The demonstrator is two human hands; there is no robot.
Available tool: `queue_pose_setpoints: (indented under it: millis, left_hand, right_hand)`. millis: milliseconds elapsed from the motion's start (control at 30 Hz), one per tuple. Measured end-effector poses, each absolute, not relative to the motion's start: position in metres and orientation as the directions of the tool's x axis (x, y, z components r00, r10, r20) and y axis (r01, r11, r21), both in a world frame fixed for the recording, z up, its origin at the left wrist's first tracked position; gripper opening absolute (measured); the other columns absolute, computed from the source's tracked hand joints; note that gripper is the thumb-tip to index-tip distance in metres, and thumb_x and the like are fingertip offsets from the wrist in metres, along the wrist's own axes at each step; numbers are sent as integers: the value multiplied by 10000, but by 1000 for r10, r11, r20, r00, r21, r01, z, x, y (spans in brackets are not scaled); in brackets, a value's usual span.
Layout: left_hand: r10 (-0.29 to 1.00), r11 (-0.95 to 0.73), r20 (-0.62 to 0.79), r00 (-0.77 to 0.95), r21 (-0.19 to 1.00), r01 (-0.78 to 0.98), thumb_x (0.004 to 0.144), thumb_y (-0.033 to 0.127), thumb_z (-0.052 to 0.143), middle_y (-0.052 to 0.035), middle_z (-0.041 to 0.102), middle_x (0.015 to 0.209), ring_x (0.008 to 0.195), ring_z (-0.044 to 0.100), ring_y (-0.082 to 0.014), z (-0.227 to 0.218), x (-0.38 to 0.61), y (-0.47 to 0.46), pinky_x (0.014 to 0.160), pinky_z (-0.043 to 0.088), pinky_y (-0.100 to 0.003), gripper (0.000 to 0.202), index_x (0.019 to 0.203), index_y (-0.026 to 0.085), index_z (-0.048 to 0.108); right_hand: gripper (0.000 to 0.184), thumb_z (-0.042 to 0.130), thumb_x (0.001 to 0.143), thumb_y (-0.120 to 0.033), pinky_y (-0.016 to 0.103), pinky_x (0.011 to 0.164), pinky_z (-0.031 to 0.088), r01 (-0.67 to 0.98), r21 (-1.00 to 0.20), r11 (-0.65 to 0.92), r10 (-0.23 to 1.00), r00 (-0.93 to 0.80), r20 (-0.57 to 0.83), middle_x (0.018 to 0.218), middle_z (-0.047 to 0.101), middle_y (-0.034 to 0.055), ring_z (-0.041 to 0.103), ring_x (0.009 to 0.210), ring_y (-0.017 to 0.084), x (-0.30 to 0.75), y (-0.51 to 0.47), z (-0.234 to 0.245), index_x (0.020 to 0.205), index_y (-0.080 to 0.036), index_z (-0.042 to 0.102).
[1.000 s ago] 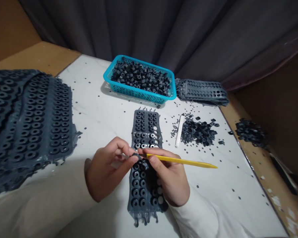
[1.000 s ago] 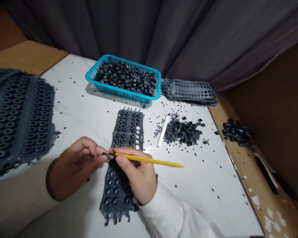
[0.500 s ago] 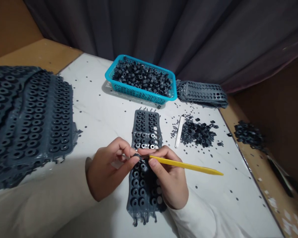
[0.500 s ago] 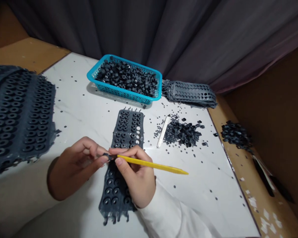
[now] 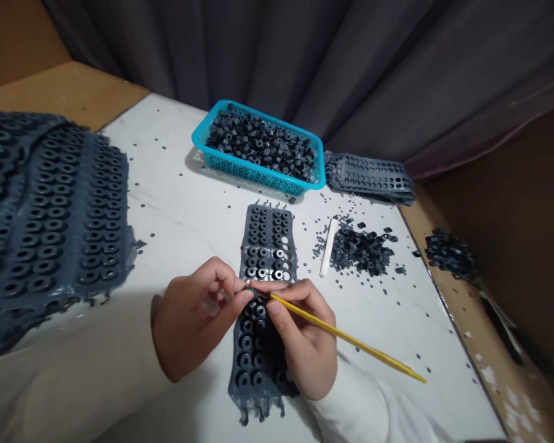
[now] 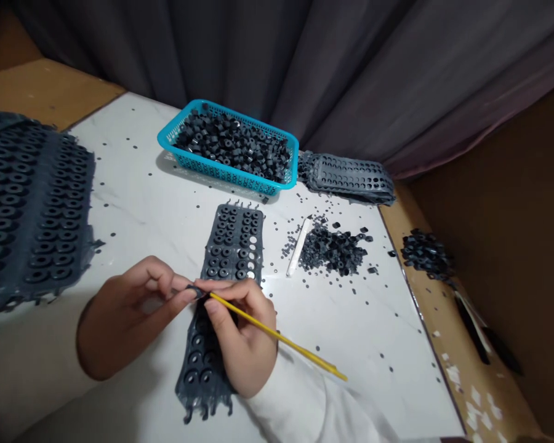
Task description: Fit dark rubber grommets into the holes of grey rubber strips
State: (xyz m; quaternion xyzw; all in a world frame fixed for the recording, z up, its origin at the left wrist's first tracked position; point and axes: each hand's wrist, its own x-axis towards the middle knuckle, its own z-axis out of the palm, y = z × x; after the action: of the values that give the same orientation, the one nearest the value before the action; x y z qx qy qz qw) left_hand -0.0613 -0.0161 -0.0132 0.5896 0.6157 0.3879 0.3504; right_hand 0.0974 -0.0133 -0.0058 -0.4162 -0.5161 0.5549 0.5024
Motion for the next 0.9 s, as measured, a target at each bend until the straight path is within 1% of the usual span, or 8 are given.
queue_pose_setpoints:
  millis: [100,233,333,433,533,667,767,900]
  left_hand:
    - [999,-2,25,-45,896,444,780,344,587,8,675,692,617,643,-138,-12,-61,-15,533,472,-225,236,682,216,414]
    - [1000,2,11,-28,911,412,784,323,576,3,680,692,624,650,-140,-10,-60,-15,496,450,-214,241,671,217,391]
    - [1000,-6,11,-10,914,406,784,306,570,5,681,694,600,641,-132,-9,-60,-15,480,433,-211,233,669,215,388]
    - [1000,-19,16,12,922,387,775,287,573,8,676,692,595,635,-127,-9,-59,-15,488,433,-210,224,667,213,390]
    - [1000,11,-9,-6,937,350,770,295,579,1,668,684,616,637,-136,-9,-60,-13,492,435,-213,225,677,214,391]
    - [999,28,-21,-25,948,318,775,310,571,3,648,654,617,629,-141,-9,-60,-12,512,445,-223,227,681,217,387]
    - [999,26,-19,-26,950,310,763,291,582,5,653,663,619,627,-135,-9,-60,-12,514,444,-216,215,676,213,402]
    - [999,30,-14,-50,943,333,743,286,611,12,645,644,573,606,-122,-9,-60,-13,488,427,-203,223,664,206,418]
  right_hand:
    - [75,566,855,-139,339,826,519,-100,-992,74,986,-145,88,984,711,46,661,937,167,96,-14,-7,838,-212,556]
    - [95,569,845,-118,338,809,519,-6,-985,171,977,-128,170,985,706,51,657,941,175,96,-16,-11,830,-212,560]
    - [110,566,841,-107,338,808,517,61,-973,223,970,-108,216,1005,701,58,654,950,180,96,-18,-15,860,-215,570]
    - [90,572,842,-126,347,813,518,69,-978,198,979,-67,193,1004,702,66,660,938,186,96,-18,-14,859,-215,576]
    - [49,585,844,-171,356,823,519,-30,-996,88,993,-73,90,974,714,62,668,924,188,96,-16,-9,824,-214,575]
    - [56,593,848,-217,391,886,494,-231,-971,-69,987,-156,-33,1024,711,55,658,972,193,96,-13,-6,812,-214,550]
    - [70,597,850,-229,417,904,481,-307,-944,-121,980,-188,-65,1029,712,54,657,978,198,95,-12,-8,819,-212,536]
    - [80,592,855,-229,421,899,482,-333,-935,-120,981,-184,-61,1021,714,53,662,966,198,93,-12,-10,818,-211,523]
